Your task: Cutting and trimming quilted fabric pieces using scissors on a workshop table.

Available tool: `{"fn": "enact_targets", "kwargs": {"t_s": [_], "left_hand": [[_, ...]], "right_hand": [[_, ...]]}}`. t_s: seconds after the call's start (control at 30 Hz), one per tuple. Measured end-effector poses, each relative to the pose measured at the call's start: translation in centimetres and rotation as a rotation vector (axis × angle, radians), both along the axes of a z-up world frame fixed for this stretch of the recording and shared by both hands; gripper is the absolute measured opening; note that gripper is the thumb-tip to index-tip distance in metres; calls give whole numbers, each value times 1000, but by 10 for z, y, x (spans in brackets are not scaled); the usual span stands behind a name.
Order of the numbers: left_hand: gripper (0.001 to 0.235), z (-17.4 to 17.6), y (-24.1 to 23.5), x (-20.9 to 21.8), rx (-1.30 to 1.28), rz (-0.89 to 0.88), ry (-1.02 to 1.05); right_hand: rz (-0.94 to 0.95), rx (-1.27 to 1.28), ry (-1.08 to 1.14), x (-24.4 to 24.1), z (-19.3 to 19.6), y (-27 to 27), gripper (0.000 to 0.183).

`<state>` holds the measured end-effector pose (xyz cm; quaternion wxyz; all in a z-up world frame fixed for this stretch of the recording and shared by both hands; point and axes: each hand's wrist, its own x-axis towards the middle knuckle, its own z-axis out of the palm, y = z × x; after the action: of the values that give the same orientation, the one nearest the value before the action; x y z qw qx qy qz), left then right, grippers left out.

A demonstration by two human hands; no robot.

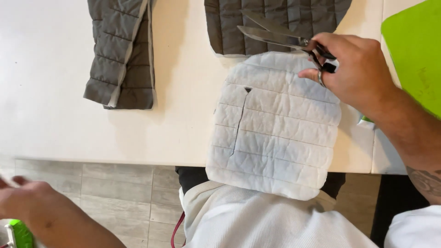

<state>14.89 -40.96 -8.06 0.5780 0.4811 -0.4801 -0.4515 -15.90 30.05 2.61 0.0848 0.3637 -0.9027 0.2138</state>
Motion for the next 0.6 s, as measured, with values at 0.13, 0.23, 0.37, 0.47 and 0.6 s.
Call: {"fn": "enact_targets", "kwargs": {"t_s": [0.13, 0.23, 0.37, 0.47, 0.6], "left_hand": [[76, 62, 152, -34, 223, 83, 80], [74, 15, 213, -21, -416, -494, -204], [99, 56, 347, -44, -833, -1008, -1122], [108, 69, 388, -63, -653, -1440, -1362], [69, 76, 374, -90, -791, -1407, -952]], "right_hand": [[-4, 88, 5, -14, -11, -17, 60], [-27, 138, -49, -22, -21, -31, 54], [-34, 154, -88, -23, -18, -40, 41], [-45, 115, -44, -22, -11, -33, 37], [-142, -27, -88, -7, 6, -11, 43]]}}
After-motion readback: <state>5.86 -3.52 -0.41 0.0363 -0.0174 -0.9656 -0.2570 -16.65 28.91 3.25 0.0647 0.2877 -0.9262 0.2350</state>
